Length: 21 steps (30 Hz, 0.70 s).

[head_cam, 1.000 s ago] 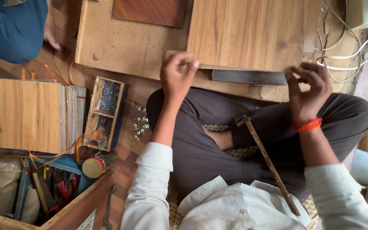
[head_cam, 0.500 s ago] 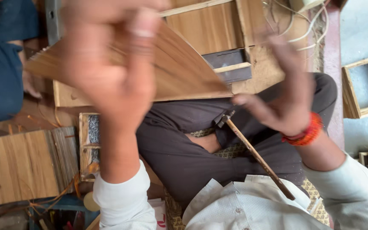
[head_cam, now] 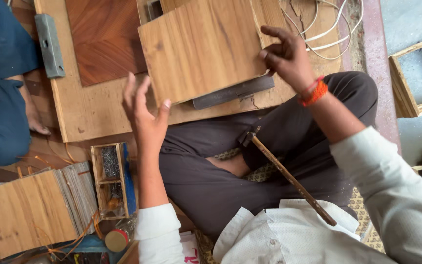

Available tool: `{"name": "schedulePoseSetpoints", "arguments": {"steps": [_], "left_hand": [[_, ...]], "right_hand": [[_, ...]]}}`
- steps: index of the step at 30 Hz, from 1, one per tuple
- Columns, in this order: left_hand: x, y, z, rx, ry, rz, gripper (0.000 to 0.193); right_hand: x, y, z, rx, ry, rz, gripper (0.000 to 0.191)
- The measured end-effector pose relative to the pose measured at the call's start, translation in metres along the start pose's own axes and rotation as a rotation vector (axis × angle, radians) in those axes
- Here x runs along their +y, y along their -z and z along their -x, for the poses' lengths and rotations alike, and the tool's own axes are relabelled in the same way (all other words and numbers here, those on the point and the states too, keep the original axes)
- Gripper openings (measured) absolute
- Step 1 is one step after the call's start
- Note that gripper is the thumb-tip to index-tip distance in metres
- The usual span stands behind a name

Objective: The person sits on the floor and assembles small wooden frames by attaching rectangular wooden panels to a frame structure. They use a hammer to drive nails into the wood, repeatedly picking up nails from a container and positioning the panels before hammering them into place.

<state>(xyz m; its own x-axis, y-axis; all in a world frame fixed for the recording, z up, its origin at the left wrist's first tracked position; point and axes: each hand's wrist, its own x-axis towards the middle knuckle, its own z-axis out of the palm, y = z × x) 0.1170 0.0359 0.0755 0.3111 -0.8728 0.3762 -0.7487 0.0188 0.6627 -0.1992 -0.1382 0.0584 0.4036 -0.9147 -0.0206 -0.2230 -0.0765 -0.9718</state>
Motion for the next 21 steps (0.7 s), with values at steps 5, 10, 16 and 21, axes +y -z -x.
{"name": "schedulePoseSetpoints", "arguments": {"steps": [5,10,16,21], "left_hand": [[-0.045,-0.029,0.031,-0.123,0.147,0.047,0.066],[-0.062,-0.055,0.031,-0.052,0.189,0.144,0.045],[-0.059,-0.059,0.026,-0.001,0.159,0.122,0.033],[-0.05,-0.058,0.028,-0.017,0.198,0.084,0.037]], "right_hand": [[0.015,0.015,0.007,0.11,0.217,0.602,0.041],[0.035,-0.003,0.032,0.096,0.293,0.454,0.027],[0.042,-0.006,0.034,0.187,0.318,0.536,0.02],[0.043,-0.002,0.037,0.173,0.297,0.438,0.02]]}}
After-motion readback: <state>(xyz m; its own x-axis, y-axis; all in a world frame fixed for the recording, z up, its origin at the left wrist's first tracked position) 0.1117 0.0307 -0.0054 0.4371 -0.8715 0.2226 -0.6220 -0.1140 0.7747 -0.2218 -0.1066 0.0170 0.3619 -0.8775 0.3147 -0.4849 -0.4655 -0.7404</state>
